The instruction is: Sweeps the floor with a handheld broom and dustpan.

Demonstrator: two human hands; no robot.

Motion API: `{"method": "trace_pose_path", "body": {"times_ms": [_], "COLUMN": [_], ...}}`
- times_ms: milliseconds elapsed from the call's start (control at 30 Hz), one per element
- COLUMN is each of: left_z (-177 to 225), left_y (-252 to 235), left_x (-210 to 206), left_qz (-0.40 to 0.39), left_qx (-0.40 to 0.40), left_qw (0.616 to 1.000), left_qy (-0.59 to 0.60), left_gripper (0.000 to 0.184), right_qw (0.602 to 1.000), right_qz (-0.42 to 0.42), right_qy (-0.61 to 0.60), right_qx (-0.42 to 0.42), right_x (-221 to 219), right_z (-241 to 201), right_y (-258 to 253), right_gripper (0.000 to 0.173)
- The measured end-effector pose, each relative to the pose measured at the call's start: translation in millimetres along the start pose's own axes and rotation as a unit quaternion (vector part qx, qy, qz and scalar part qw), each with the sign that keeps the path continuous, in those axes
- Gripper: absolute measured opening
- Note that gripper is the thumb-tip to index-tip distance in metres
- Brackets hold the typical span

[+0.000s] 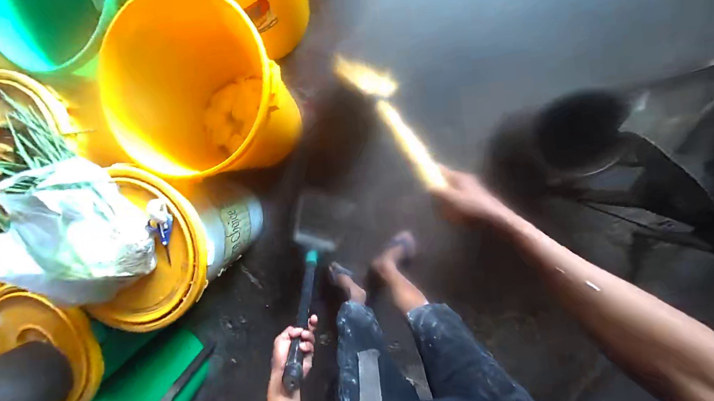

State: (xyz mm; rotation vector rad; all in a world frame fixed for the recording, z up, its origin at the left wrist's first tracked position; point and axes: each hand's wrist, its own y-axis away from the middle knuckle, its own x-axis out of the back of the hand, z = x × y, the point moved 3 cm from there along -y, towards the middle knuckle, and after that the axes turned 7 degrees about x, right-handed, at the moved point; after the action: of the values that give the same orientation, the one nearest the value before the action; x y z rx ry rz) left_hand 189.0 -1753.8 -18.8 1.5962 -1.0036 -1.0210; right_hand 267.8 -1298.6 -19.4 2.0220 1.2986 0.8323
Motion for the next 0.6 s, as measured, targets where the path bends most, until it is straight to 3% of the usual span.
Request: {"method": "trace_pose_path", "body": {"times_ms": [67,167,333,433,600], "left_z": [6,30,81,109,129], "left_y": [-4,-19,-37,-36,-23], "left_x": [29,52,47,39,57], "left_qz": [-0.022,-0.024,0.025,0.021,0.023], "left_qx": [-0.012,-0.016,-0.046,-0.066,-0.044], "left_qw": [0.997,0.995,0.999,0.998,0.999], "left_qy": [0.070,0.097,0.005,0.010,0.001], "left_gripper": [0.037,0.036,0.026,0.026,0.024], "right_qw": [0.999,0.992,0.962,0.961,0.983], "right_qz": [-0.007,-0.085,-0.217,-0.240,-0.146], "right_qy": [0.001,0.066,0.144,0.105,0.045], "right_qx": [-0.032,-0.069,-0.076,-0.087,-0.103], "right_x": [-47,-129,-238,-246,-185], "right_z": [-14,-5,40,51,59], "right_y": [-40,-58,17,93,206], "right_gripper": [0.054,0.054,0.054,0.053,0.065]}}
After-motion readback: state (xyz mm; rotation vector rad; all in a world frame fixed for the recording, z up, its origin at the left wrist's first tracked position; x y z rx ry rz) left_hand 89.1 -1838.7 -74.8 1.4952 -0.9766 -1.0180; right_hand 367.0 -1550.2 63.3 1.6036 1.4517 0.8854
